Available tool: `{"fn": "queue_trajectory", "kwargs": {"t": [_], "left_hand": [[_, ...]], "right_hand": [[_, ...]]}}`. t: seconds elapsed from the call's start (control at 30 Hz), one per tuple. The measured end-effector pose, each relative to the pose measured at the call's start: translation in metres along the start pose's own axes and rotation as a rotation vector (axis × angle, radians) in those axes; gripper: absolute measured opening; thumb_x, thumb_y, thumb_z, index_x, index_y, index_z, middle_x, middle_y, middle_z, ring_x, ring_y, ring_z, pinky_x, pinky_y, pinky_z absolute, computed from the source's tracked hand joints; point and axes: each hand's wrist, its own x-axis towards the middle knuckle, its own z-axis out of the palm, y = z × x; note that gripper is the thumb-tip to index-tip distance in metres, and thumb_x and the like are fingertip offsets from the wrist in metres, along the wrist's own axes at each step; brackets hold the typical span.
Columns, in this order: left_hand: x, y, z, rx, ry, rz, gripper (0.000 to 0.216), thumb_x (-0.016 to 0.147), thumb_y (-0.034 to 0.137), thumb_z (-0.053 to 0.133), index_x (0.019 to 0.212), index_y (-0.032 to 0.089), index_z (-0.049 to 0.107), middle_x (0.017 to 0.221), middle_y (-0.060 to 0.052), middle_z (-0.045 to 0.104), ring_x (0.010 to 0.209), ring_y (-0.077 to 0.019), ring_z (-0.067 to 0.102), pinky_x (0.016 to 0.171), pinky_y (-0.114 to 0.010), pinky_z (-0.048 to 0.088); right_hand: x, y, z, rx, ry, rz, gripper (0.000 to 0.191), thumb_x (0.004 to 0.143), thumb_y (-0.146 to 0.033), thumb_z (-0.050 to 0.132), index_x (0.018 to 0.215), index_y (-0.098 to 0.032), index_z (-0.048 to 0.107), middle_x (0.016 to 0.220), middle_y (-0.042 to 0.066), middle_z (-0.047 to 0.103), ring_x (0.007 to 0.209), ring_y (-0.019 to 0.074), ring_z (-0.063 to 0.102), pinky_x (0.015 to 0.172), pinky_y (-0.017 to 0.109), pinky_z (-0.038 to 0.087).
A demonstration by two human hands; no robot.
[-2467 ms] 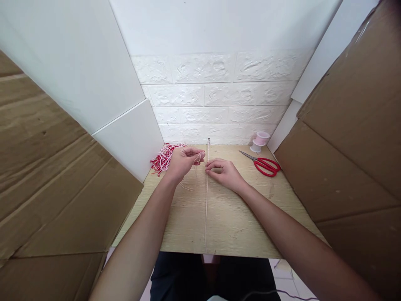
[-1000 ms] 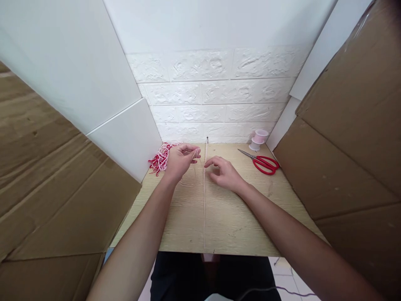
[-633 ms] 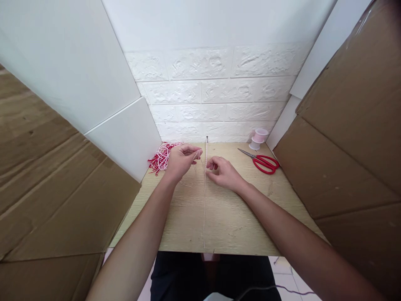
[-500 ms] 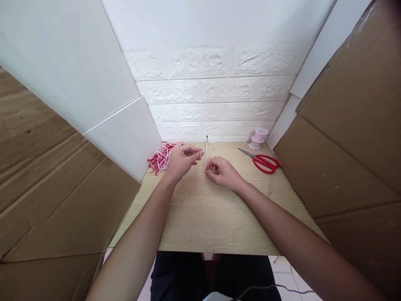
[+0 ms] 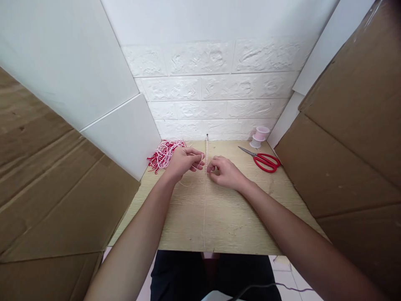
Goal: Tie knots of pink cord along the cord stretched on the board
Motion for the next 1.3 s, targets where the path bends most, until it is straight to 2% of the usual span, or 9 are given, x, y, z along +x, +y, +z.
{"fn": "queue_trajectory", "kwargs": {"t": [0.07, 0.17, 0.33, 0.43, 0.53, 0.63, 0.77, 1.03, 1.3], "left_hand": [[0.000, -0.001, -0.001, -0.032, -0.041, -0.011, 0.028, 0.065, 0.032, 0.080, 0.081, 0.010, 0.073, 0.080, -0.013, 0.071, 0.069, -0.0187, 0.069, 0.057, -0.024, 0.050], [0.001, -0.003, -0.006, 0.029, -0.141, 0.004, 0.024, 0.063, 0.027, 0.080, 0.080, 0.011, 0.075, 0.082, -0.013, 0.072, 0.074, -0.0195, 0.069, 0.066, -0.028, 0.055], [0.001, -0.001, -0.014, 0.060, -0.267, -0.101, 0.019, 0.067, 0.029, 0.069, 0.073, 0.013, 0.077, 0.080, -0.014, 0.072, 0.077, -0.0243, 0.070, 0.068, -0.032, 0.057], [0.001, 0.001, -0.015, 0.151, -0.222, -0.110, 0.031, 0.072, 0.040, 0.063, 0.065, 0.011, 0.074, 0.070, -0.015, 0.070, 0.062, -0.0217, 0.067, 0.055, -0.027, 0.051], [0.001, 0.000, -0.014, 0.425, -0.192, 0.047, 0.028, 0.070, 0.040, 0.067, 0.064, 0.013, 0.074, 0.063, -0.009, 0.068, 0.052, -0.0146, 0.059, 0.047, -0.021, 0.040], [0.000, -0.002, -0.012, 0.543, -0.210, 0.167, 0.018, 0.068, 0.032, 0.069, 0.069, 0.015, 0.076, 0.067, -0.005, 0.069, 0.056, -0.0126, 0.058, 0.050, -0.020, 0.038], [-0.001, -0.002, -0.010, 0.649, -0.224, 0.245, 0.017, 0.069, 0.027, 0.064, 0.074, 0.016, 0.077, 0.070, -0.004, 0.070, 0.060, -0.0133, 0.059, 0.054, -0.021, 0.039], [-0.003, -0.004, -0.006, 0.907, -0.207, 0.326, 0.019, 0.070, 0.024, 0.061, 0.076, 0.020, 0.078, 0.072, -0.004, 0.070, 0.060, -0.0152, 0.059, 0.057, -0.024, 0.037], [-0.004, -0.004, -0.004, 0.941, -0.201, 0.363, 0.017, 0.072, 0.026, 0.062, 0.077, 0.021, 0.078, 0.072, -0.004, 0.070, 0.061, -0.0150, 0.058, 0.058, -0.024, 0.035]], "right_hand": [[0.000, 0.001, 0.001, -0.019, -0.003, 0.012, 0.011, 0.074, -0.010, 0.060, 0.079, -0.019, 0.065, 0.078, 0.003, 0.060, 0.079, 0.0184, 0.056, 0.076, 0.031, 0.042], [-0.001, 0.003, 0.002, -0.037, -0.009, 0.024, 0.008, 0.076, -0.012, 0.061, 0.077, -0.019, 0.065, 0.078, 0.003, 0.061, 0.078, 0.0179, 0.056, 0.075, 0.031, 0.042], [0.000, 0.004, 0.004, -0.028, -0.028, 0.039, 0.006, 0.078, -0.014, 0.062, 0.078, -0.018, 0.066, 0.078, 0.004, 0.061, 0.078, 0.0173, 0.056, 0.074, 0.030, 0.041], [0.000, 0.003, 0.004, -0.023, -0.025, 0.035, 0.007, 0.078, -0.013, 0.062, 0.079, -0.018, 0.066, 0.077, 0.003, 0.061, 0.077, 0.0168, 0.055, 0.073, 0.029, 0.041], [0.000, 0.003, 0.005, -0.018, -0.019, 0.026, 0.006, 0.078, -0.013, 0.062, 0.079, -0.018, 0.065, 0.077, 0.003, 0.061, 0.077, 0.0166, 0.055, 0.073, 0.029, 0.041], [0.000, 0.003, 0.007, -0.001, -0.022, 0.033, 0.006, 0.078, -0.013, 0.061, 0.078, -0.018, 0.064, 0.077, 0.002, 0.061, 0.077, 0.0163, 0.055, 0.072, 0.029, 0.041], [0.001, 0.004, 0.010, 0.011, -0.022, 0.057, 0.007, 0.078, -0.012, 0.061, 0.077, -0.018, 0.064, 0.077, 0.003, 0.061, 0.076, 0.0161, 0.055, 0.071, 0.028, 0.041], [0.002, 0.004, 0.010, 0.048, -0.006, 0.093, 0.005, 0.076, -0.013, 0.062, 0.076, -0.017, 0.064, 0.076, 0.002, 0.061, 0.073, 0.0152, 0.053, 0.068, 0.028, 0.039], [0.002, 0.002, 0.006, 0.092, 0.027, 0.103, 0.005, 0.075, -0.013, 0.061, 0.075, -0.017, 0.064, 0.074, 0.001, 0.059, 0.071, 0.0139, 0.053, 0.066, 0.026, 0.038]]}}
